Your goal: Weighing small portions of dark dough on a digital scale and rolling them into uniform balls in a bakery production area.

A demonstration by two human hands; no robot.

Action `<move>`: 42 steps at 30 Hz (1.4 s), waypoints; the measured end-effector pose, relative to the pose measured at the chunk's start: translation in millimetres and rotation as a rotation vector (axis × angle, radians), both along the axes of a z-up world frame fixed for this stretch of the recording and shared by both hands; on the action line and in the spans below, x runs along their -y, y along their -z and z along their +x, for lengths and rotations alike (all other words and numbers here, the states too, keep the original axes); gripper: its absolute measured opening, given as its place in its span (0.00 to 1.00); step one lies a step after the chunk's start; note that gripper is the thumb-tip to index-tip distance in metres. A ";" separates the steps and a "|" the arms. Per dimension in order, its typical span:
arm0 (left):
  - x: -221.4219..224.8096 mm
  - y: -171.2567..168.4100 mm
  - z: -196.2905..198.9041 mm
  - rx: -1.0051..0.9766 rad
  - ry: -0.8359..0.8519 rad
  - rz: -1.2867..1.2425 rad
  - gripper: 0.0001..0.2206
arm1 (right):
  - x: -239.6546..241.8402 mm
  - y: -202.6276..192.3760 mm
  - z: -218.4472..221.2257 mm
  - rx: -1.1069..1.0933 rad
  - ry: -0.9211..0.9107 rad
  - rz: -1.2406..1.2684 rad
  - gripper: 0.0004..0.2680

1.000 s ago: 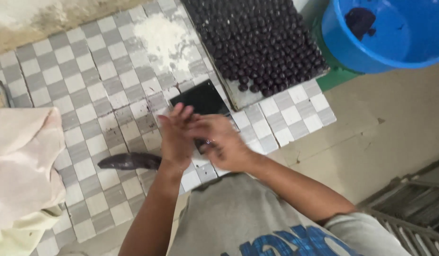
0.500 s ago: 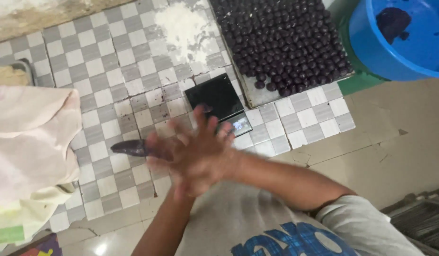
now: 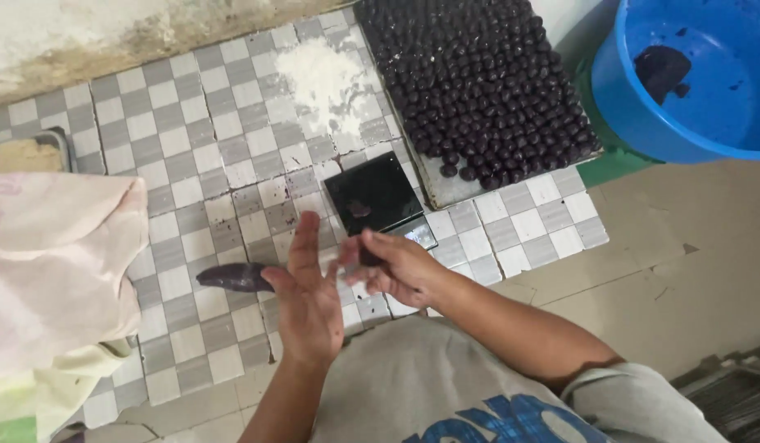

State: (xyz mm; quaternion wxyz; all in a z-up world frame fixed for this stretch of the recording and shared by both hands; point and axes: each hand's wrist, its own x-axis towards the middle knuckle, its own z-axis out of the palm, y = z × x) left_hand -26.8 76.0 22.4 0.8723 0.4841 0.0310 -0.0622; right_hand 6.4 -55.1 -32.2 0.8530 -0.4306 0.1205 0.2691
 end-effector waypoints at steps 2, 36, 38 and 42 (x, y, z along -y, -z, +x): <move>-13.6 17.8 -1.6 0.038 -0.043 0.156 0.36 | 19.1 15.7 -9.0 -0.025 0.005 -0.043 0.10; -53.8 53.3 -45.8 -0.056 -0.188 0.657 0.13 | 138.1 71.2 103.6 0.447 -0.002 -1.921 0.19; -55.8 51.9 -43.2 -0.015 -0.189 0.703 0.14 | 140.0 95.4 118.1 0.559 0.045 -2.111 0.14; -55.4 40.1 -41.6 -0.098 -0.200 0.724 0.18 | 150.7 83.1 119.5 0.381 0.112 -1.992 0.10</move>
